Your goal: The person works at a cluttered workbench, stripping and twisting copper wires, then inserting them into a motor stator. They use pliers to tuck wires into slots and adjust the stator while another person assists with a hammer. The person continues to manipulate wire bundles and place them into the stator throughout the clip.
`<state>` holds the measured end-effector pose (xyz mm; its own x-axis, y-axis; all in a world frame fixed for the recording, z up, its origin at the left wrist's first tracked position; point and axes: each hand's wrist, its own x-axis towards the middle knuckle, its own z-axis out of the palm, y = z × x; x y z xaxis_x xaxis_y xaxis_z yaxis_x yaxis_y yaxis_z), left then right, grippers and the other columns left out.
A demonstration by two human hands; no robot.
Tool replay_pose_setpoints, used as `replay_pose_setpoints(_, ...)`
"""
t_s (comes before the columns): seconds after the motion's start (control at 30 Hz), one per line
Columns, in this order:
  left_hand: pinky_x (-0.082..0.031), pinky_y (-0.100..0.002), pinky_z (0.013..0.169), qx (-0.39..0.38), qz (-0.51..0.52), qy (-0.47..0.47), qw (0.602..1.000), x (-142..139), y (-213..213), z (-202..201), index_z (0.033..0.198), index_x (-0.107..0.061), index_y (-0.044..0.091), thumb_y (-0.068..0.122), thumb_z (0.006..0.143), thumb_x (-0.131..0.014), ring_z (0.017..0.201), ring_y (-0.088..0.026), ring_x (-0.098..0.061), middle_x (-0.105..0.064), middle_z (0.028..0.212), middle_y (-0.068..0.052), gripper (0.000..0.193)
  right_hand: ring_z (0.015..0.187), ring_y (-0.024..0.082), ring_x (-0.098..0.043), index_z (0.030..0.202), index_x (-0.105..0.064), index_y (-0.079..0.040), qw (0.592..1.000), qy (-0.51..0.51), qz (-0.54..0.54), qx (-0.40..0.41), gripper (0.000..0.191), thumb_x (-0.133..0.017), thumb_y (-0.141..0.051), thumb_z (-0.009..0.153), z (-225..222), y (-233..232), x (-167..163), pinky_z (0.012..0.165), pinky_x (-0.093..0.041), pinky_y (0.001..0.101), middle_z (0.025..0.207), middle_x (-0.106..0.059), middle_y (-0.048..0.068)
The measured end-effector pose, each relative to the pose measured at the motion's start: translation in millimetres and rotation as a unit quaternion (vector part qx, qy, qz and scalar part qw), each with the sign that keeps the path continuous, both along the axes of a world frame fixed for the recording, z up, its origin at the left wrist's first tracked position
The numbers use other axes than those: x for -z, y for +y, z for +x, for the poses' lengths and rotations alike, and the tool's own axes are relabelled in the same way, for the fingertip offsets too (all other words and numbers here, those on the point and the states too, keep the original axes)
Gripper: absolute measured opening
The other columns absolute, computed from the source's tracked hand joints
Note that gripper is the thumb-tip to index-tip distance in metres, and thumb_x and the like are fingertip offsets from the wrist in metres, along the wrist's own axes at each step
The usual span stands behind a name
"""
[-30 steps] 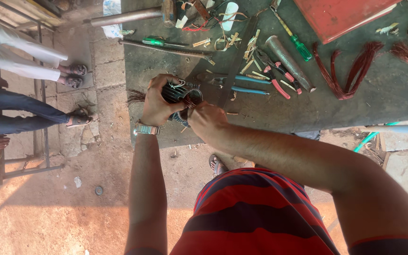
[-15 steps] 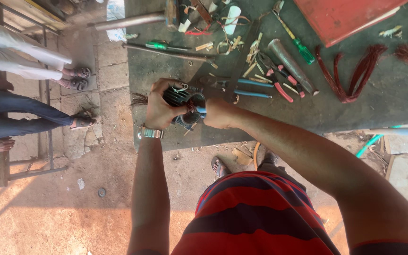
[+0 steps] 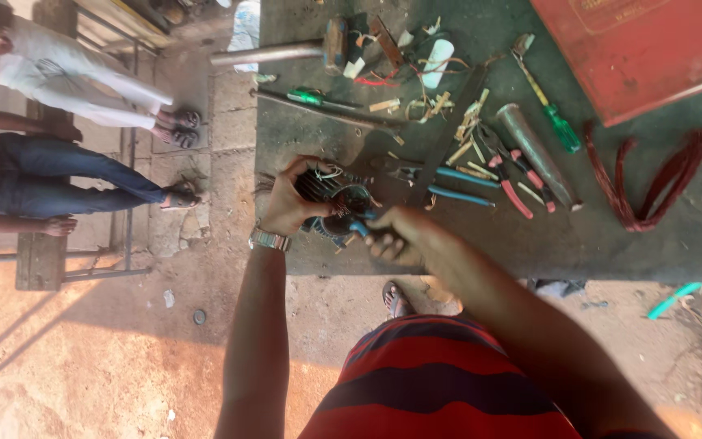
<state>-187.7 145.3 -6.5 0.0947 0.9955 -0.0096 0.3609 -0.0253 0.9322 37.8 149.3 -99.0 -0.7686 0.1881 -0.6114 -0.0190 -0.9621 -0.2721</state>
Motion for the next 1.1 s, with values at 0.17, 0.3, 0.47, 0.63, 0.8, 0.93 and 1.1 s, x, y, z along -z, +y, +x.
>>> replay_pose_setpoints(0.17,-0.052,-0.036,0.104,-0.01,-0.021,0.063,0.998,-1,-1,-1,0.108,-0.07,0.008,0.005,0.048,-0.09,0.113,-0.023,-0.064,-0.065,0.122,-0.007,0.063,0.049,0.0,-0.04,0.116,-0.059,0.013,0.991,0.087,-0.074,0.071,0.03,-0.045,-0.007,0.099,-2,-25,10,0.034,-0.027,0.0142,0.078,-0.057,0.005)
replay_pose_setpoints(0.3,-0.052,-0.036,0.106,-0.004,-0.021,0.039,0.999,-3,0,-3,0.109,-0.071,0.009,0.007,0.046,-0.091,0.115,-0.023,-0.063,-0.065,0.125,-0.006,0.066,0.048,0.002,-0.04,0.123,-0.061,0.011,0.995,0.048,-0.035,0.079,0.034,-0.046,-0.01,0.1,-7,-39,12,0.038,-0.031,0.017,0.078,-0.059,0.007)
replay_pose_setpoints(0.47,-0.053,-0.037,0.11,0.04,-0.017,0.0,0.999,-7,6,-3,0.109,-0.07,0.011,0.005,0.049,-0.09,0.121,-0.023,-0.062,-0.063,0.132,-0.006,0.063,0.053,0.003,-0.042,0.127,-0.059,0.007,0.984,0.147,-0.015,0.102,0.034,-0.047,-0.013,0.103,-12,-50,16,0.04,-0.032,0.0183,0.082,-0.056,0.004)
replay_pose_setpoints(0.63,-0.047,-0.039,0.112,0.072,-0.003,0.068,0.995,-10,3,-4,0.109,-0.069,0.012,0.003,0.047,-0.09,0.124,-0.026,-0.06,-0.062,0.132,-0.007,0.067,0.056,0.004,-0.044,0.128,-0.058,0.005,0.968,0.219,-0.037,0.121,0.032,-0.048,-0.014,0.103,-16,-62,18,0.039,-0.03,0.0169,0.082,-0.056,0.003)
replay_pose_setpoints(0.8,-0.048,-0.039,0.112,0.066,-0.03,0.024,0.997,-14,8,-4,0.109,-0.07,0.012,0.003,0.047,-0.091,0.125,-0.025,-0.058,-0.061,0.135,-0.006,0.066,0.057,0.005,-0.044,0.129,-0.058,0.009,0.971,0.197,0.007,0.139,0.035,-0.05,-0.011,0.101,-20,-61,7,0.042,-0.033,0.0193,0.082,-0.058,0.004)
replay_pose_setpoints(0.93,-0.047,-0.039,0.114,0.1,-0.022,0.073,0.992,-24,12,-4,0.116,-0.068,0.012,0.006,0.053,-0.091,0.128,-0.026,-0.058,-0.059,0.139,-0.007,0.068,0.062,0.01,-0.06,0.12,-0.067,0.0,0.988,0.079,0.114,0.059,0.031,-0.053,-0.019,0.1,-17,-40,-5,0.05,-0.046,0.0243,0.083,-0.07,0.008)
replay_pose_setpoints(1.1,-0.05,-0.038,0.111,0.108,0.021,0.224,0.968,-27,7,3,0.121,-0.065,0.011,0.014,0.062,-0.09,0.126,-0.026,-0.061,-0.061,0.135,-0.007,0.064,0.079,0.024,-0.081,0.111,-0.073,-0.005,0.921,-0.12,0.367,-0.062,0.025,-0.06,-0.021,0.096,-13,-9,-17,0.076,-0.054,0.0333,0.096,-0.08,0.014)
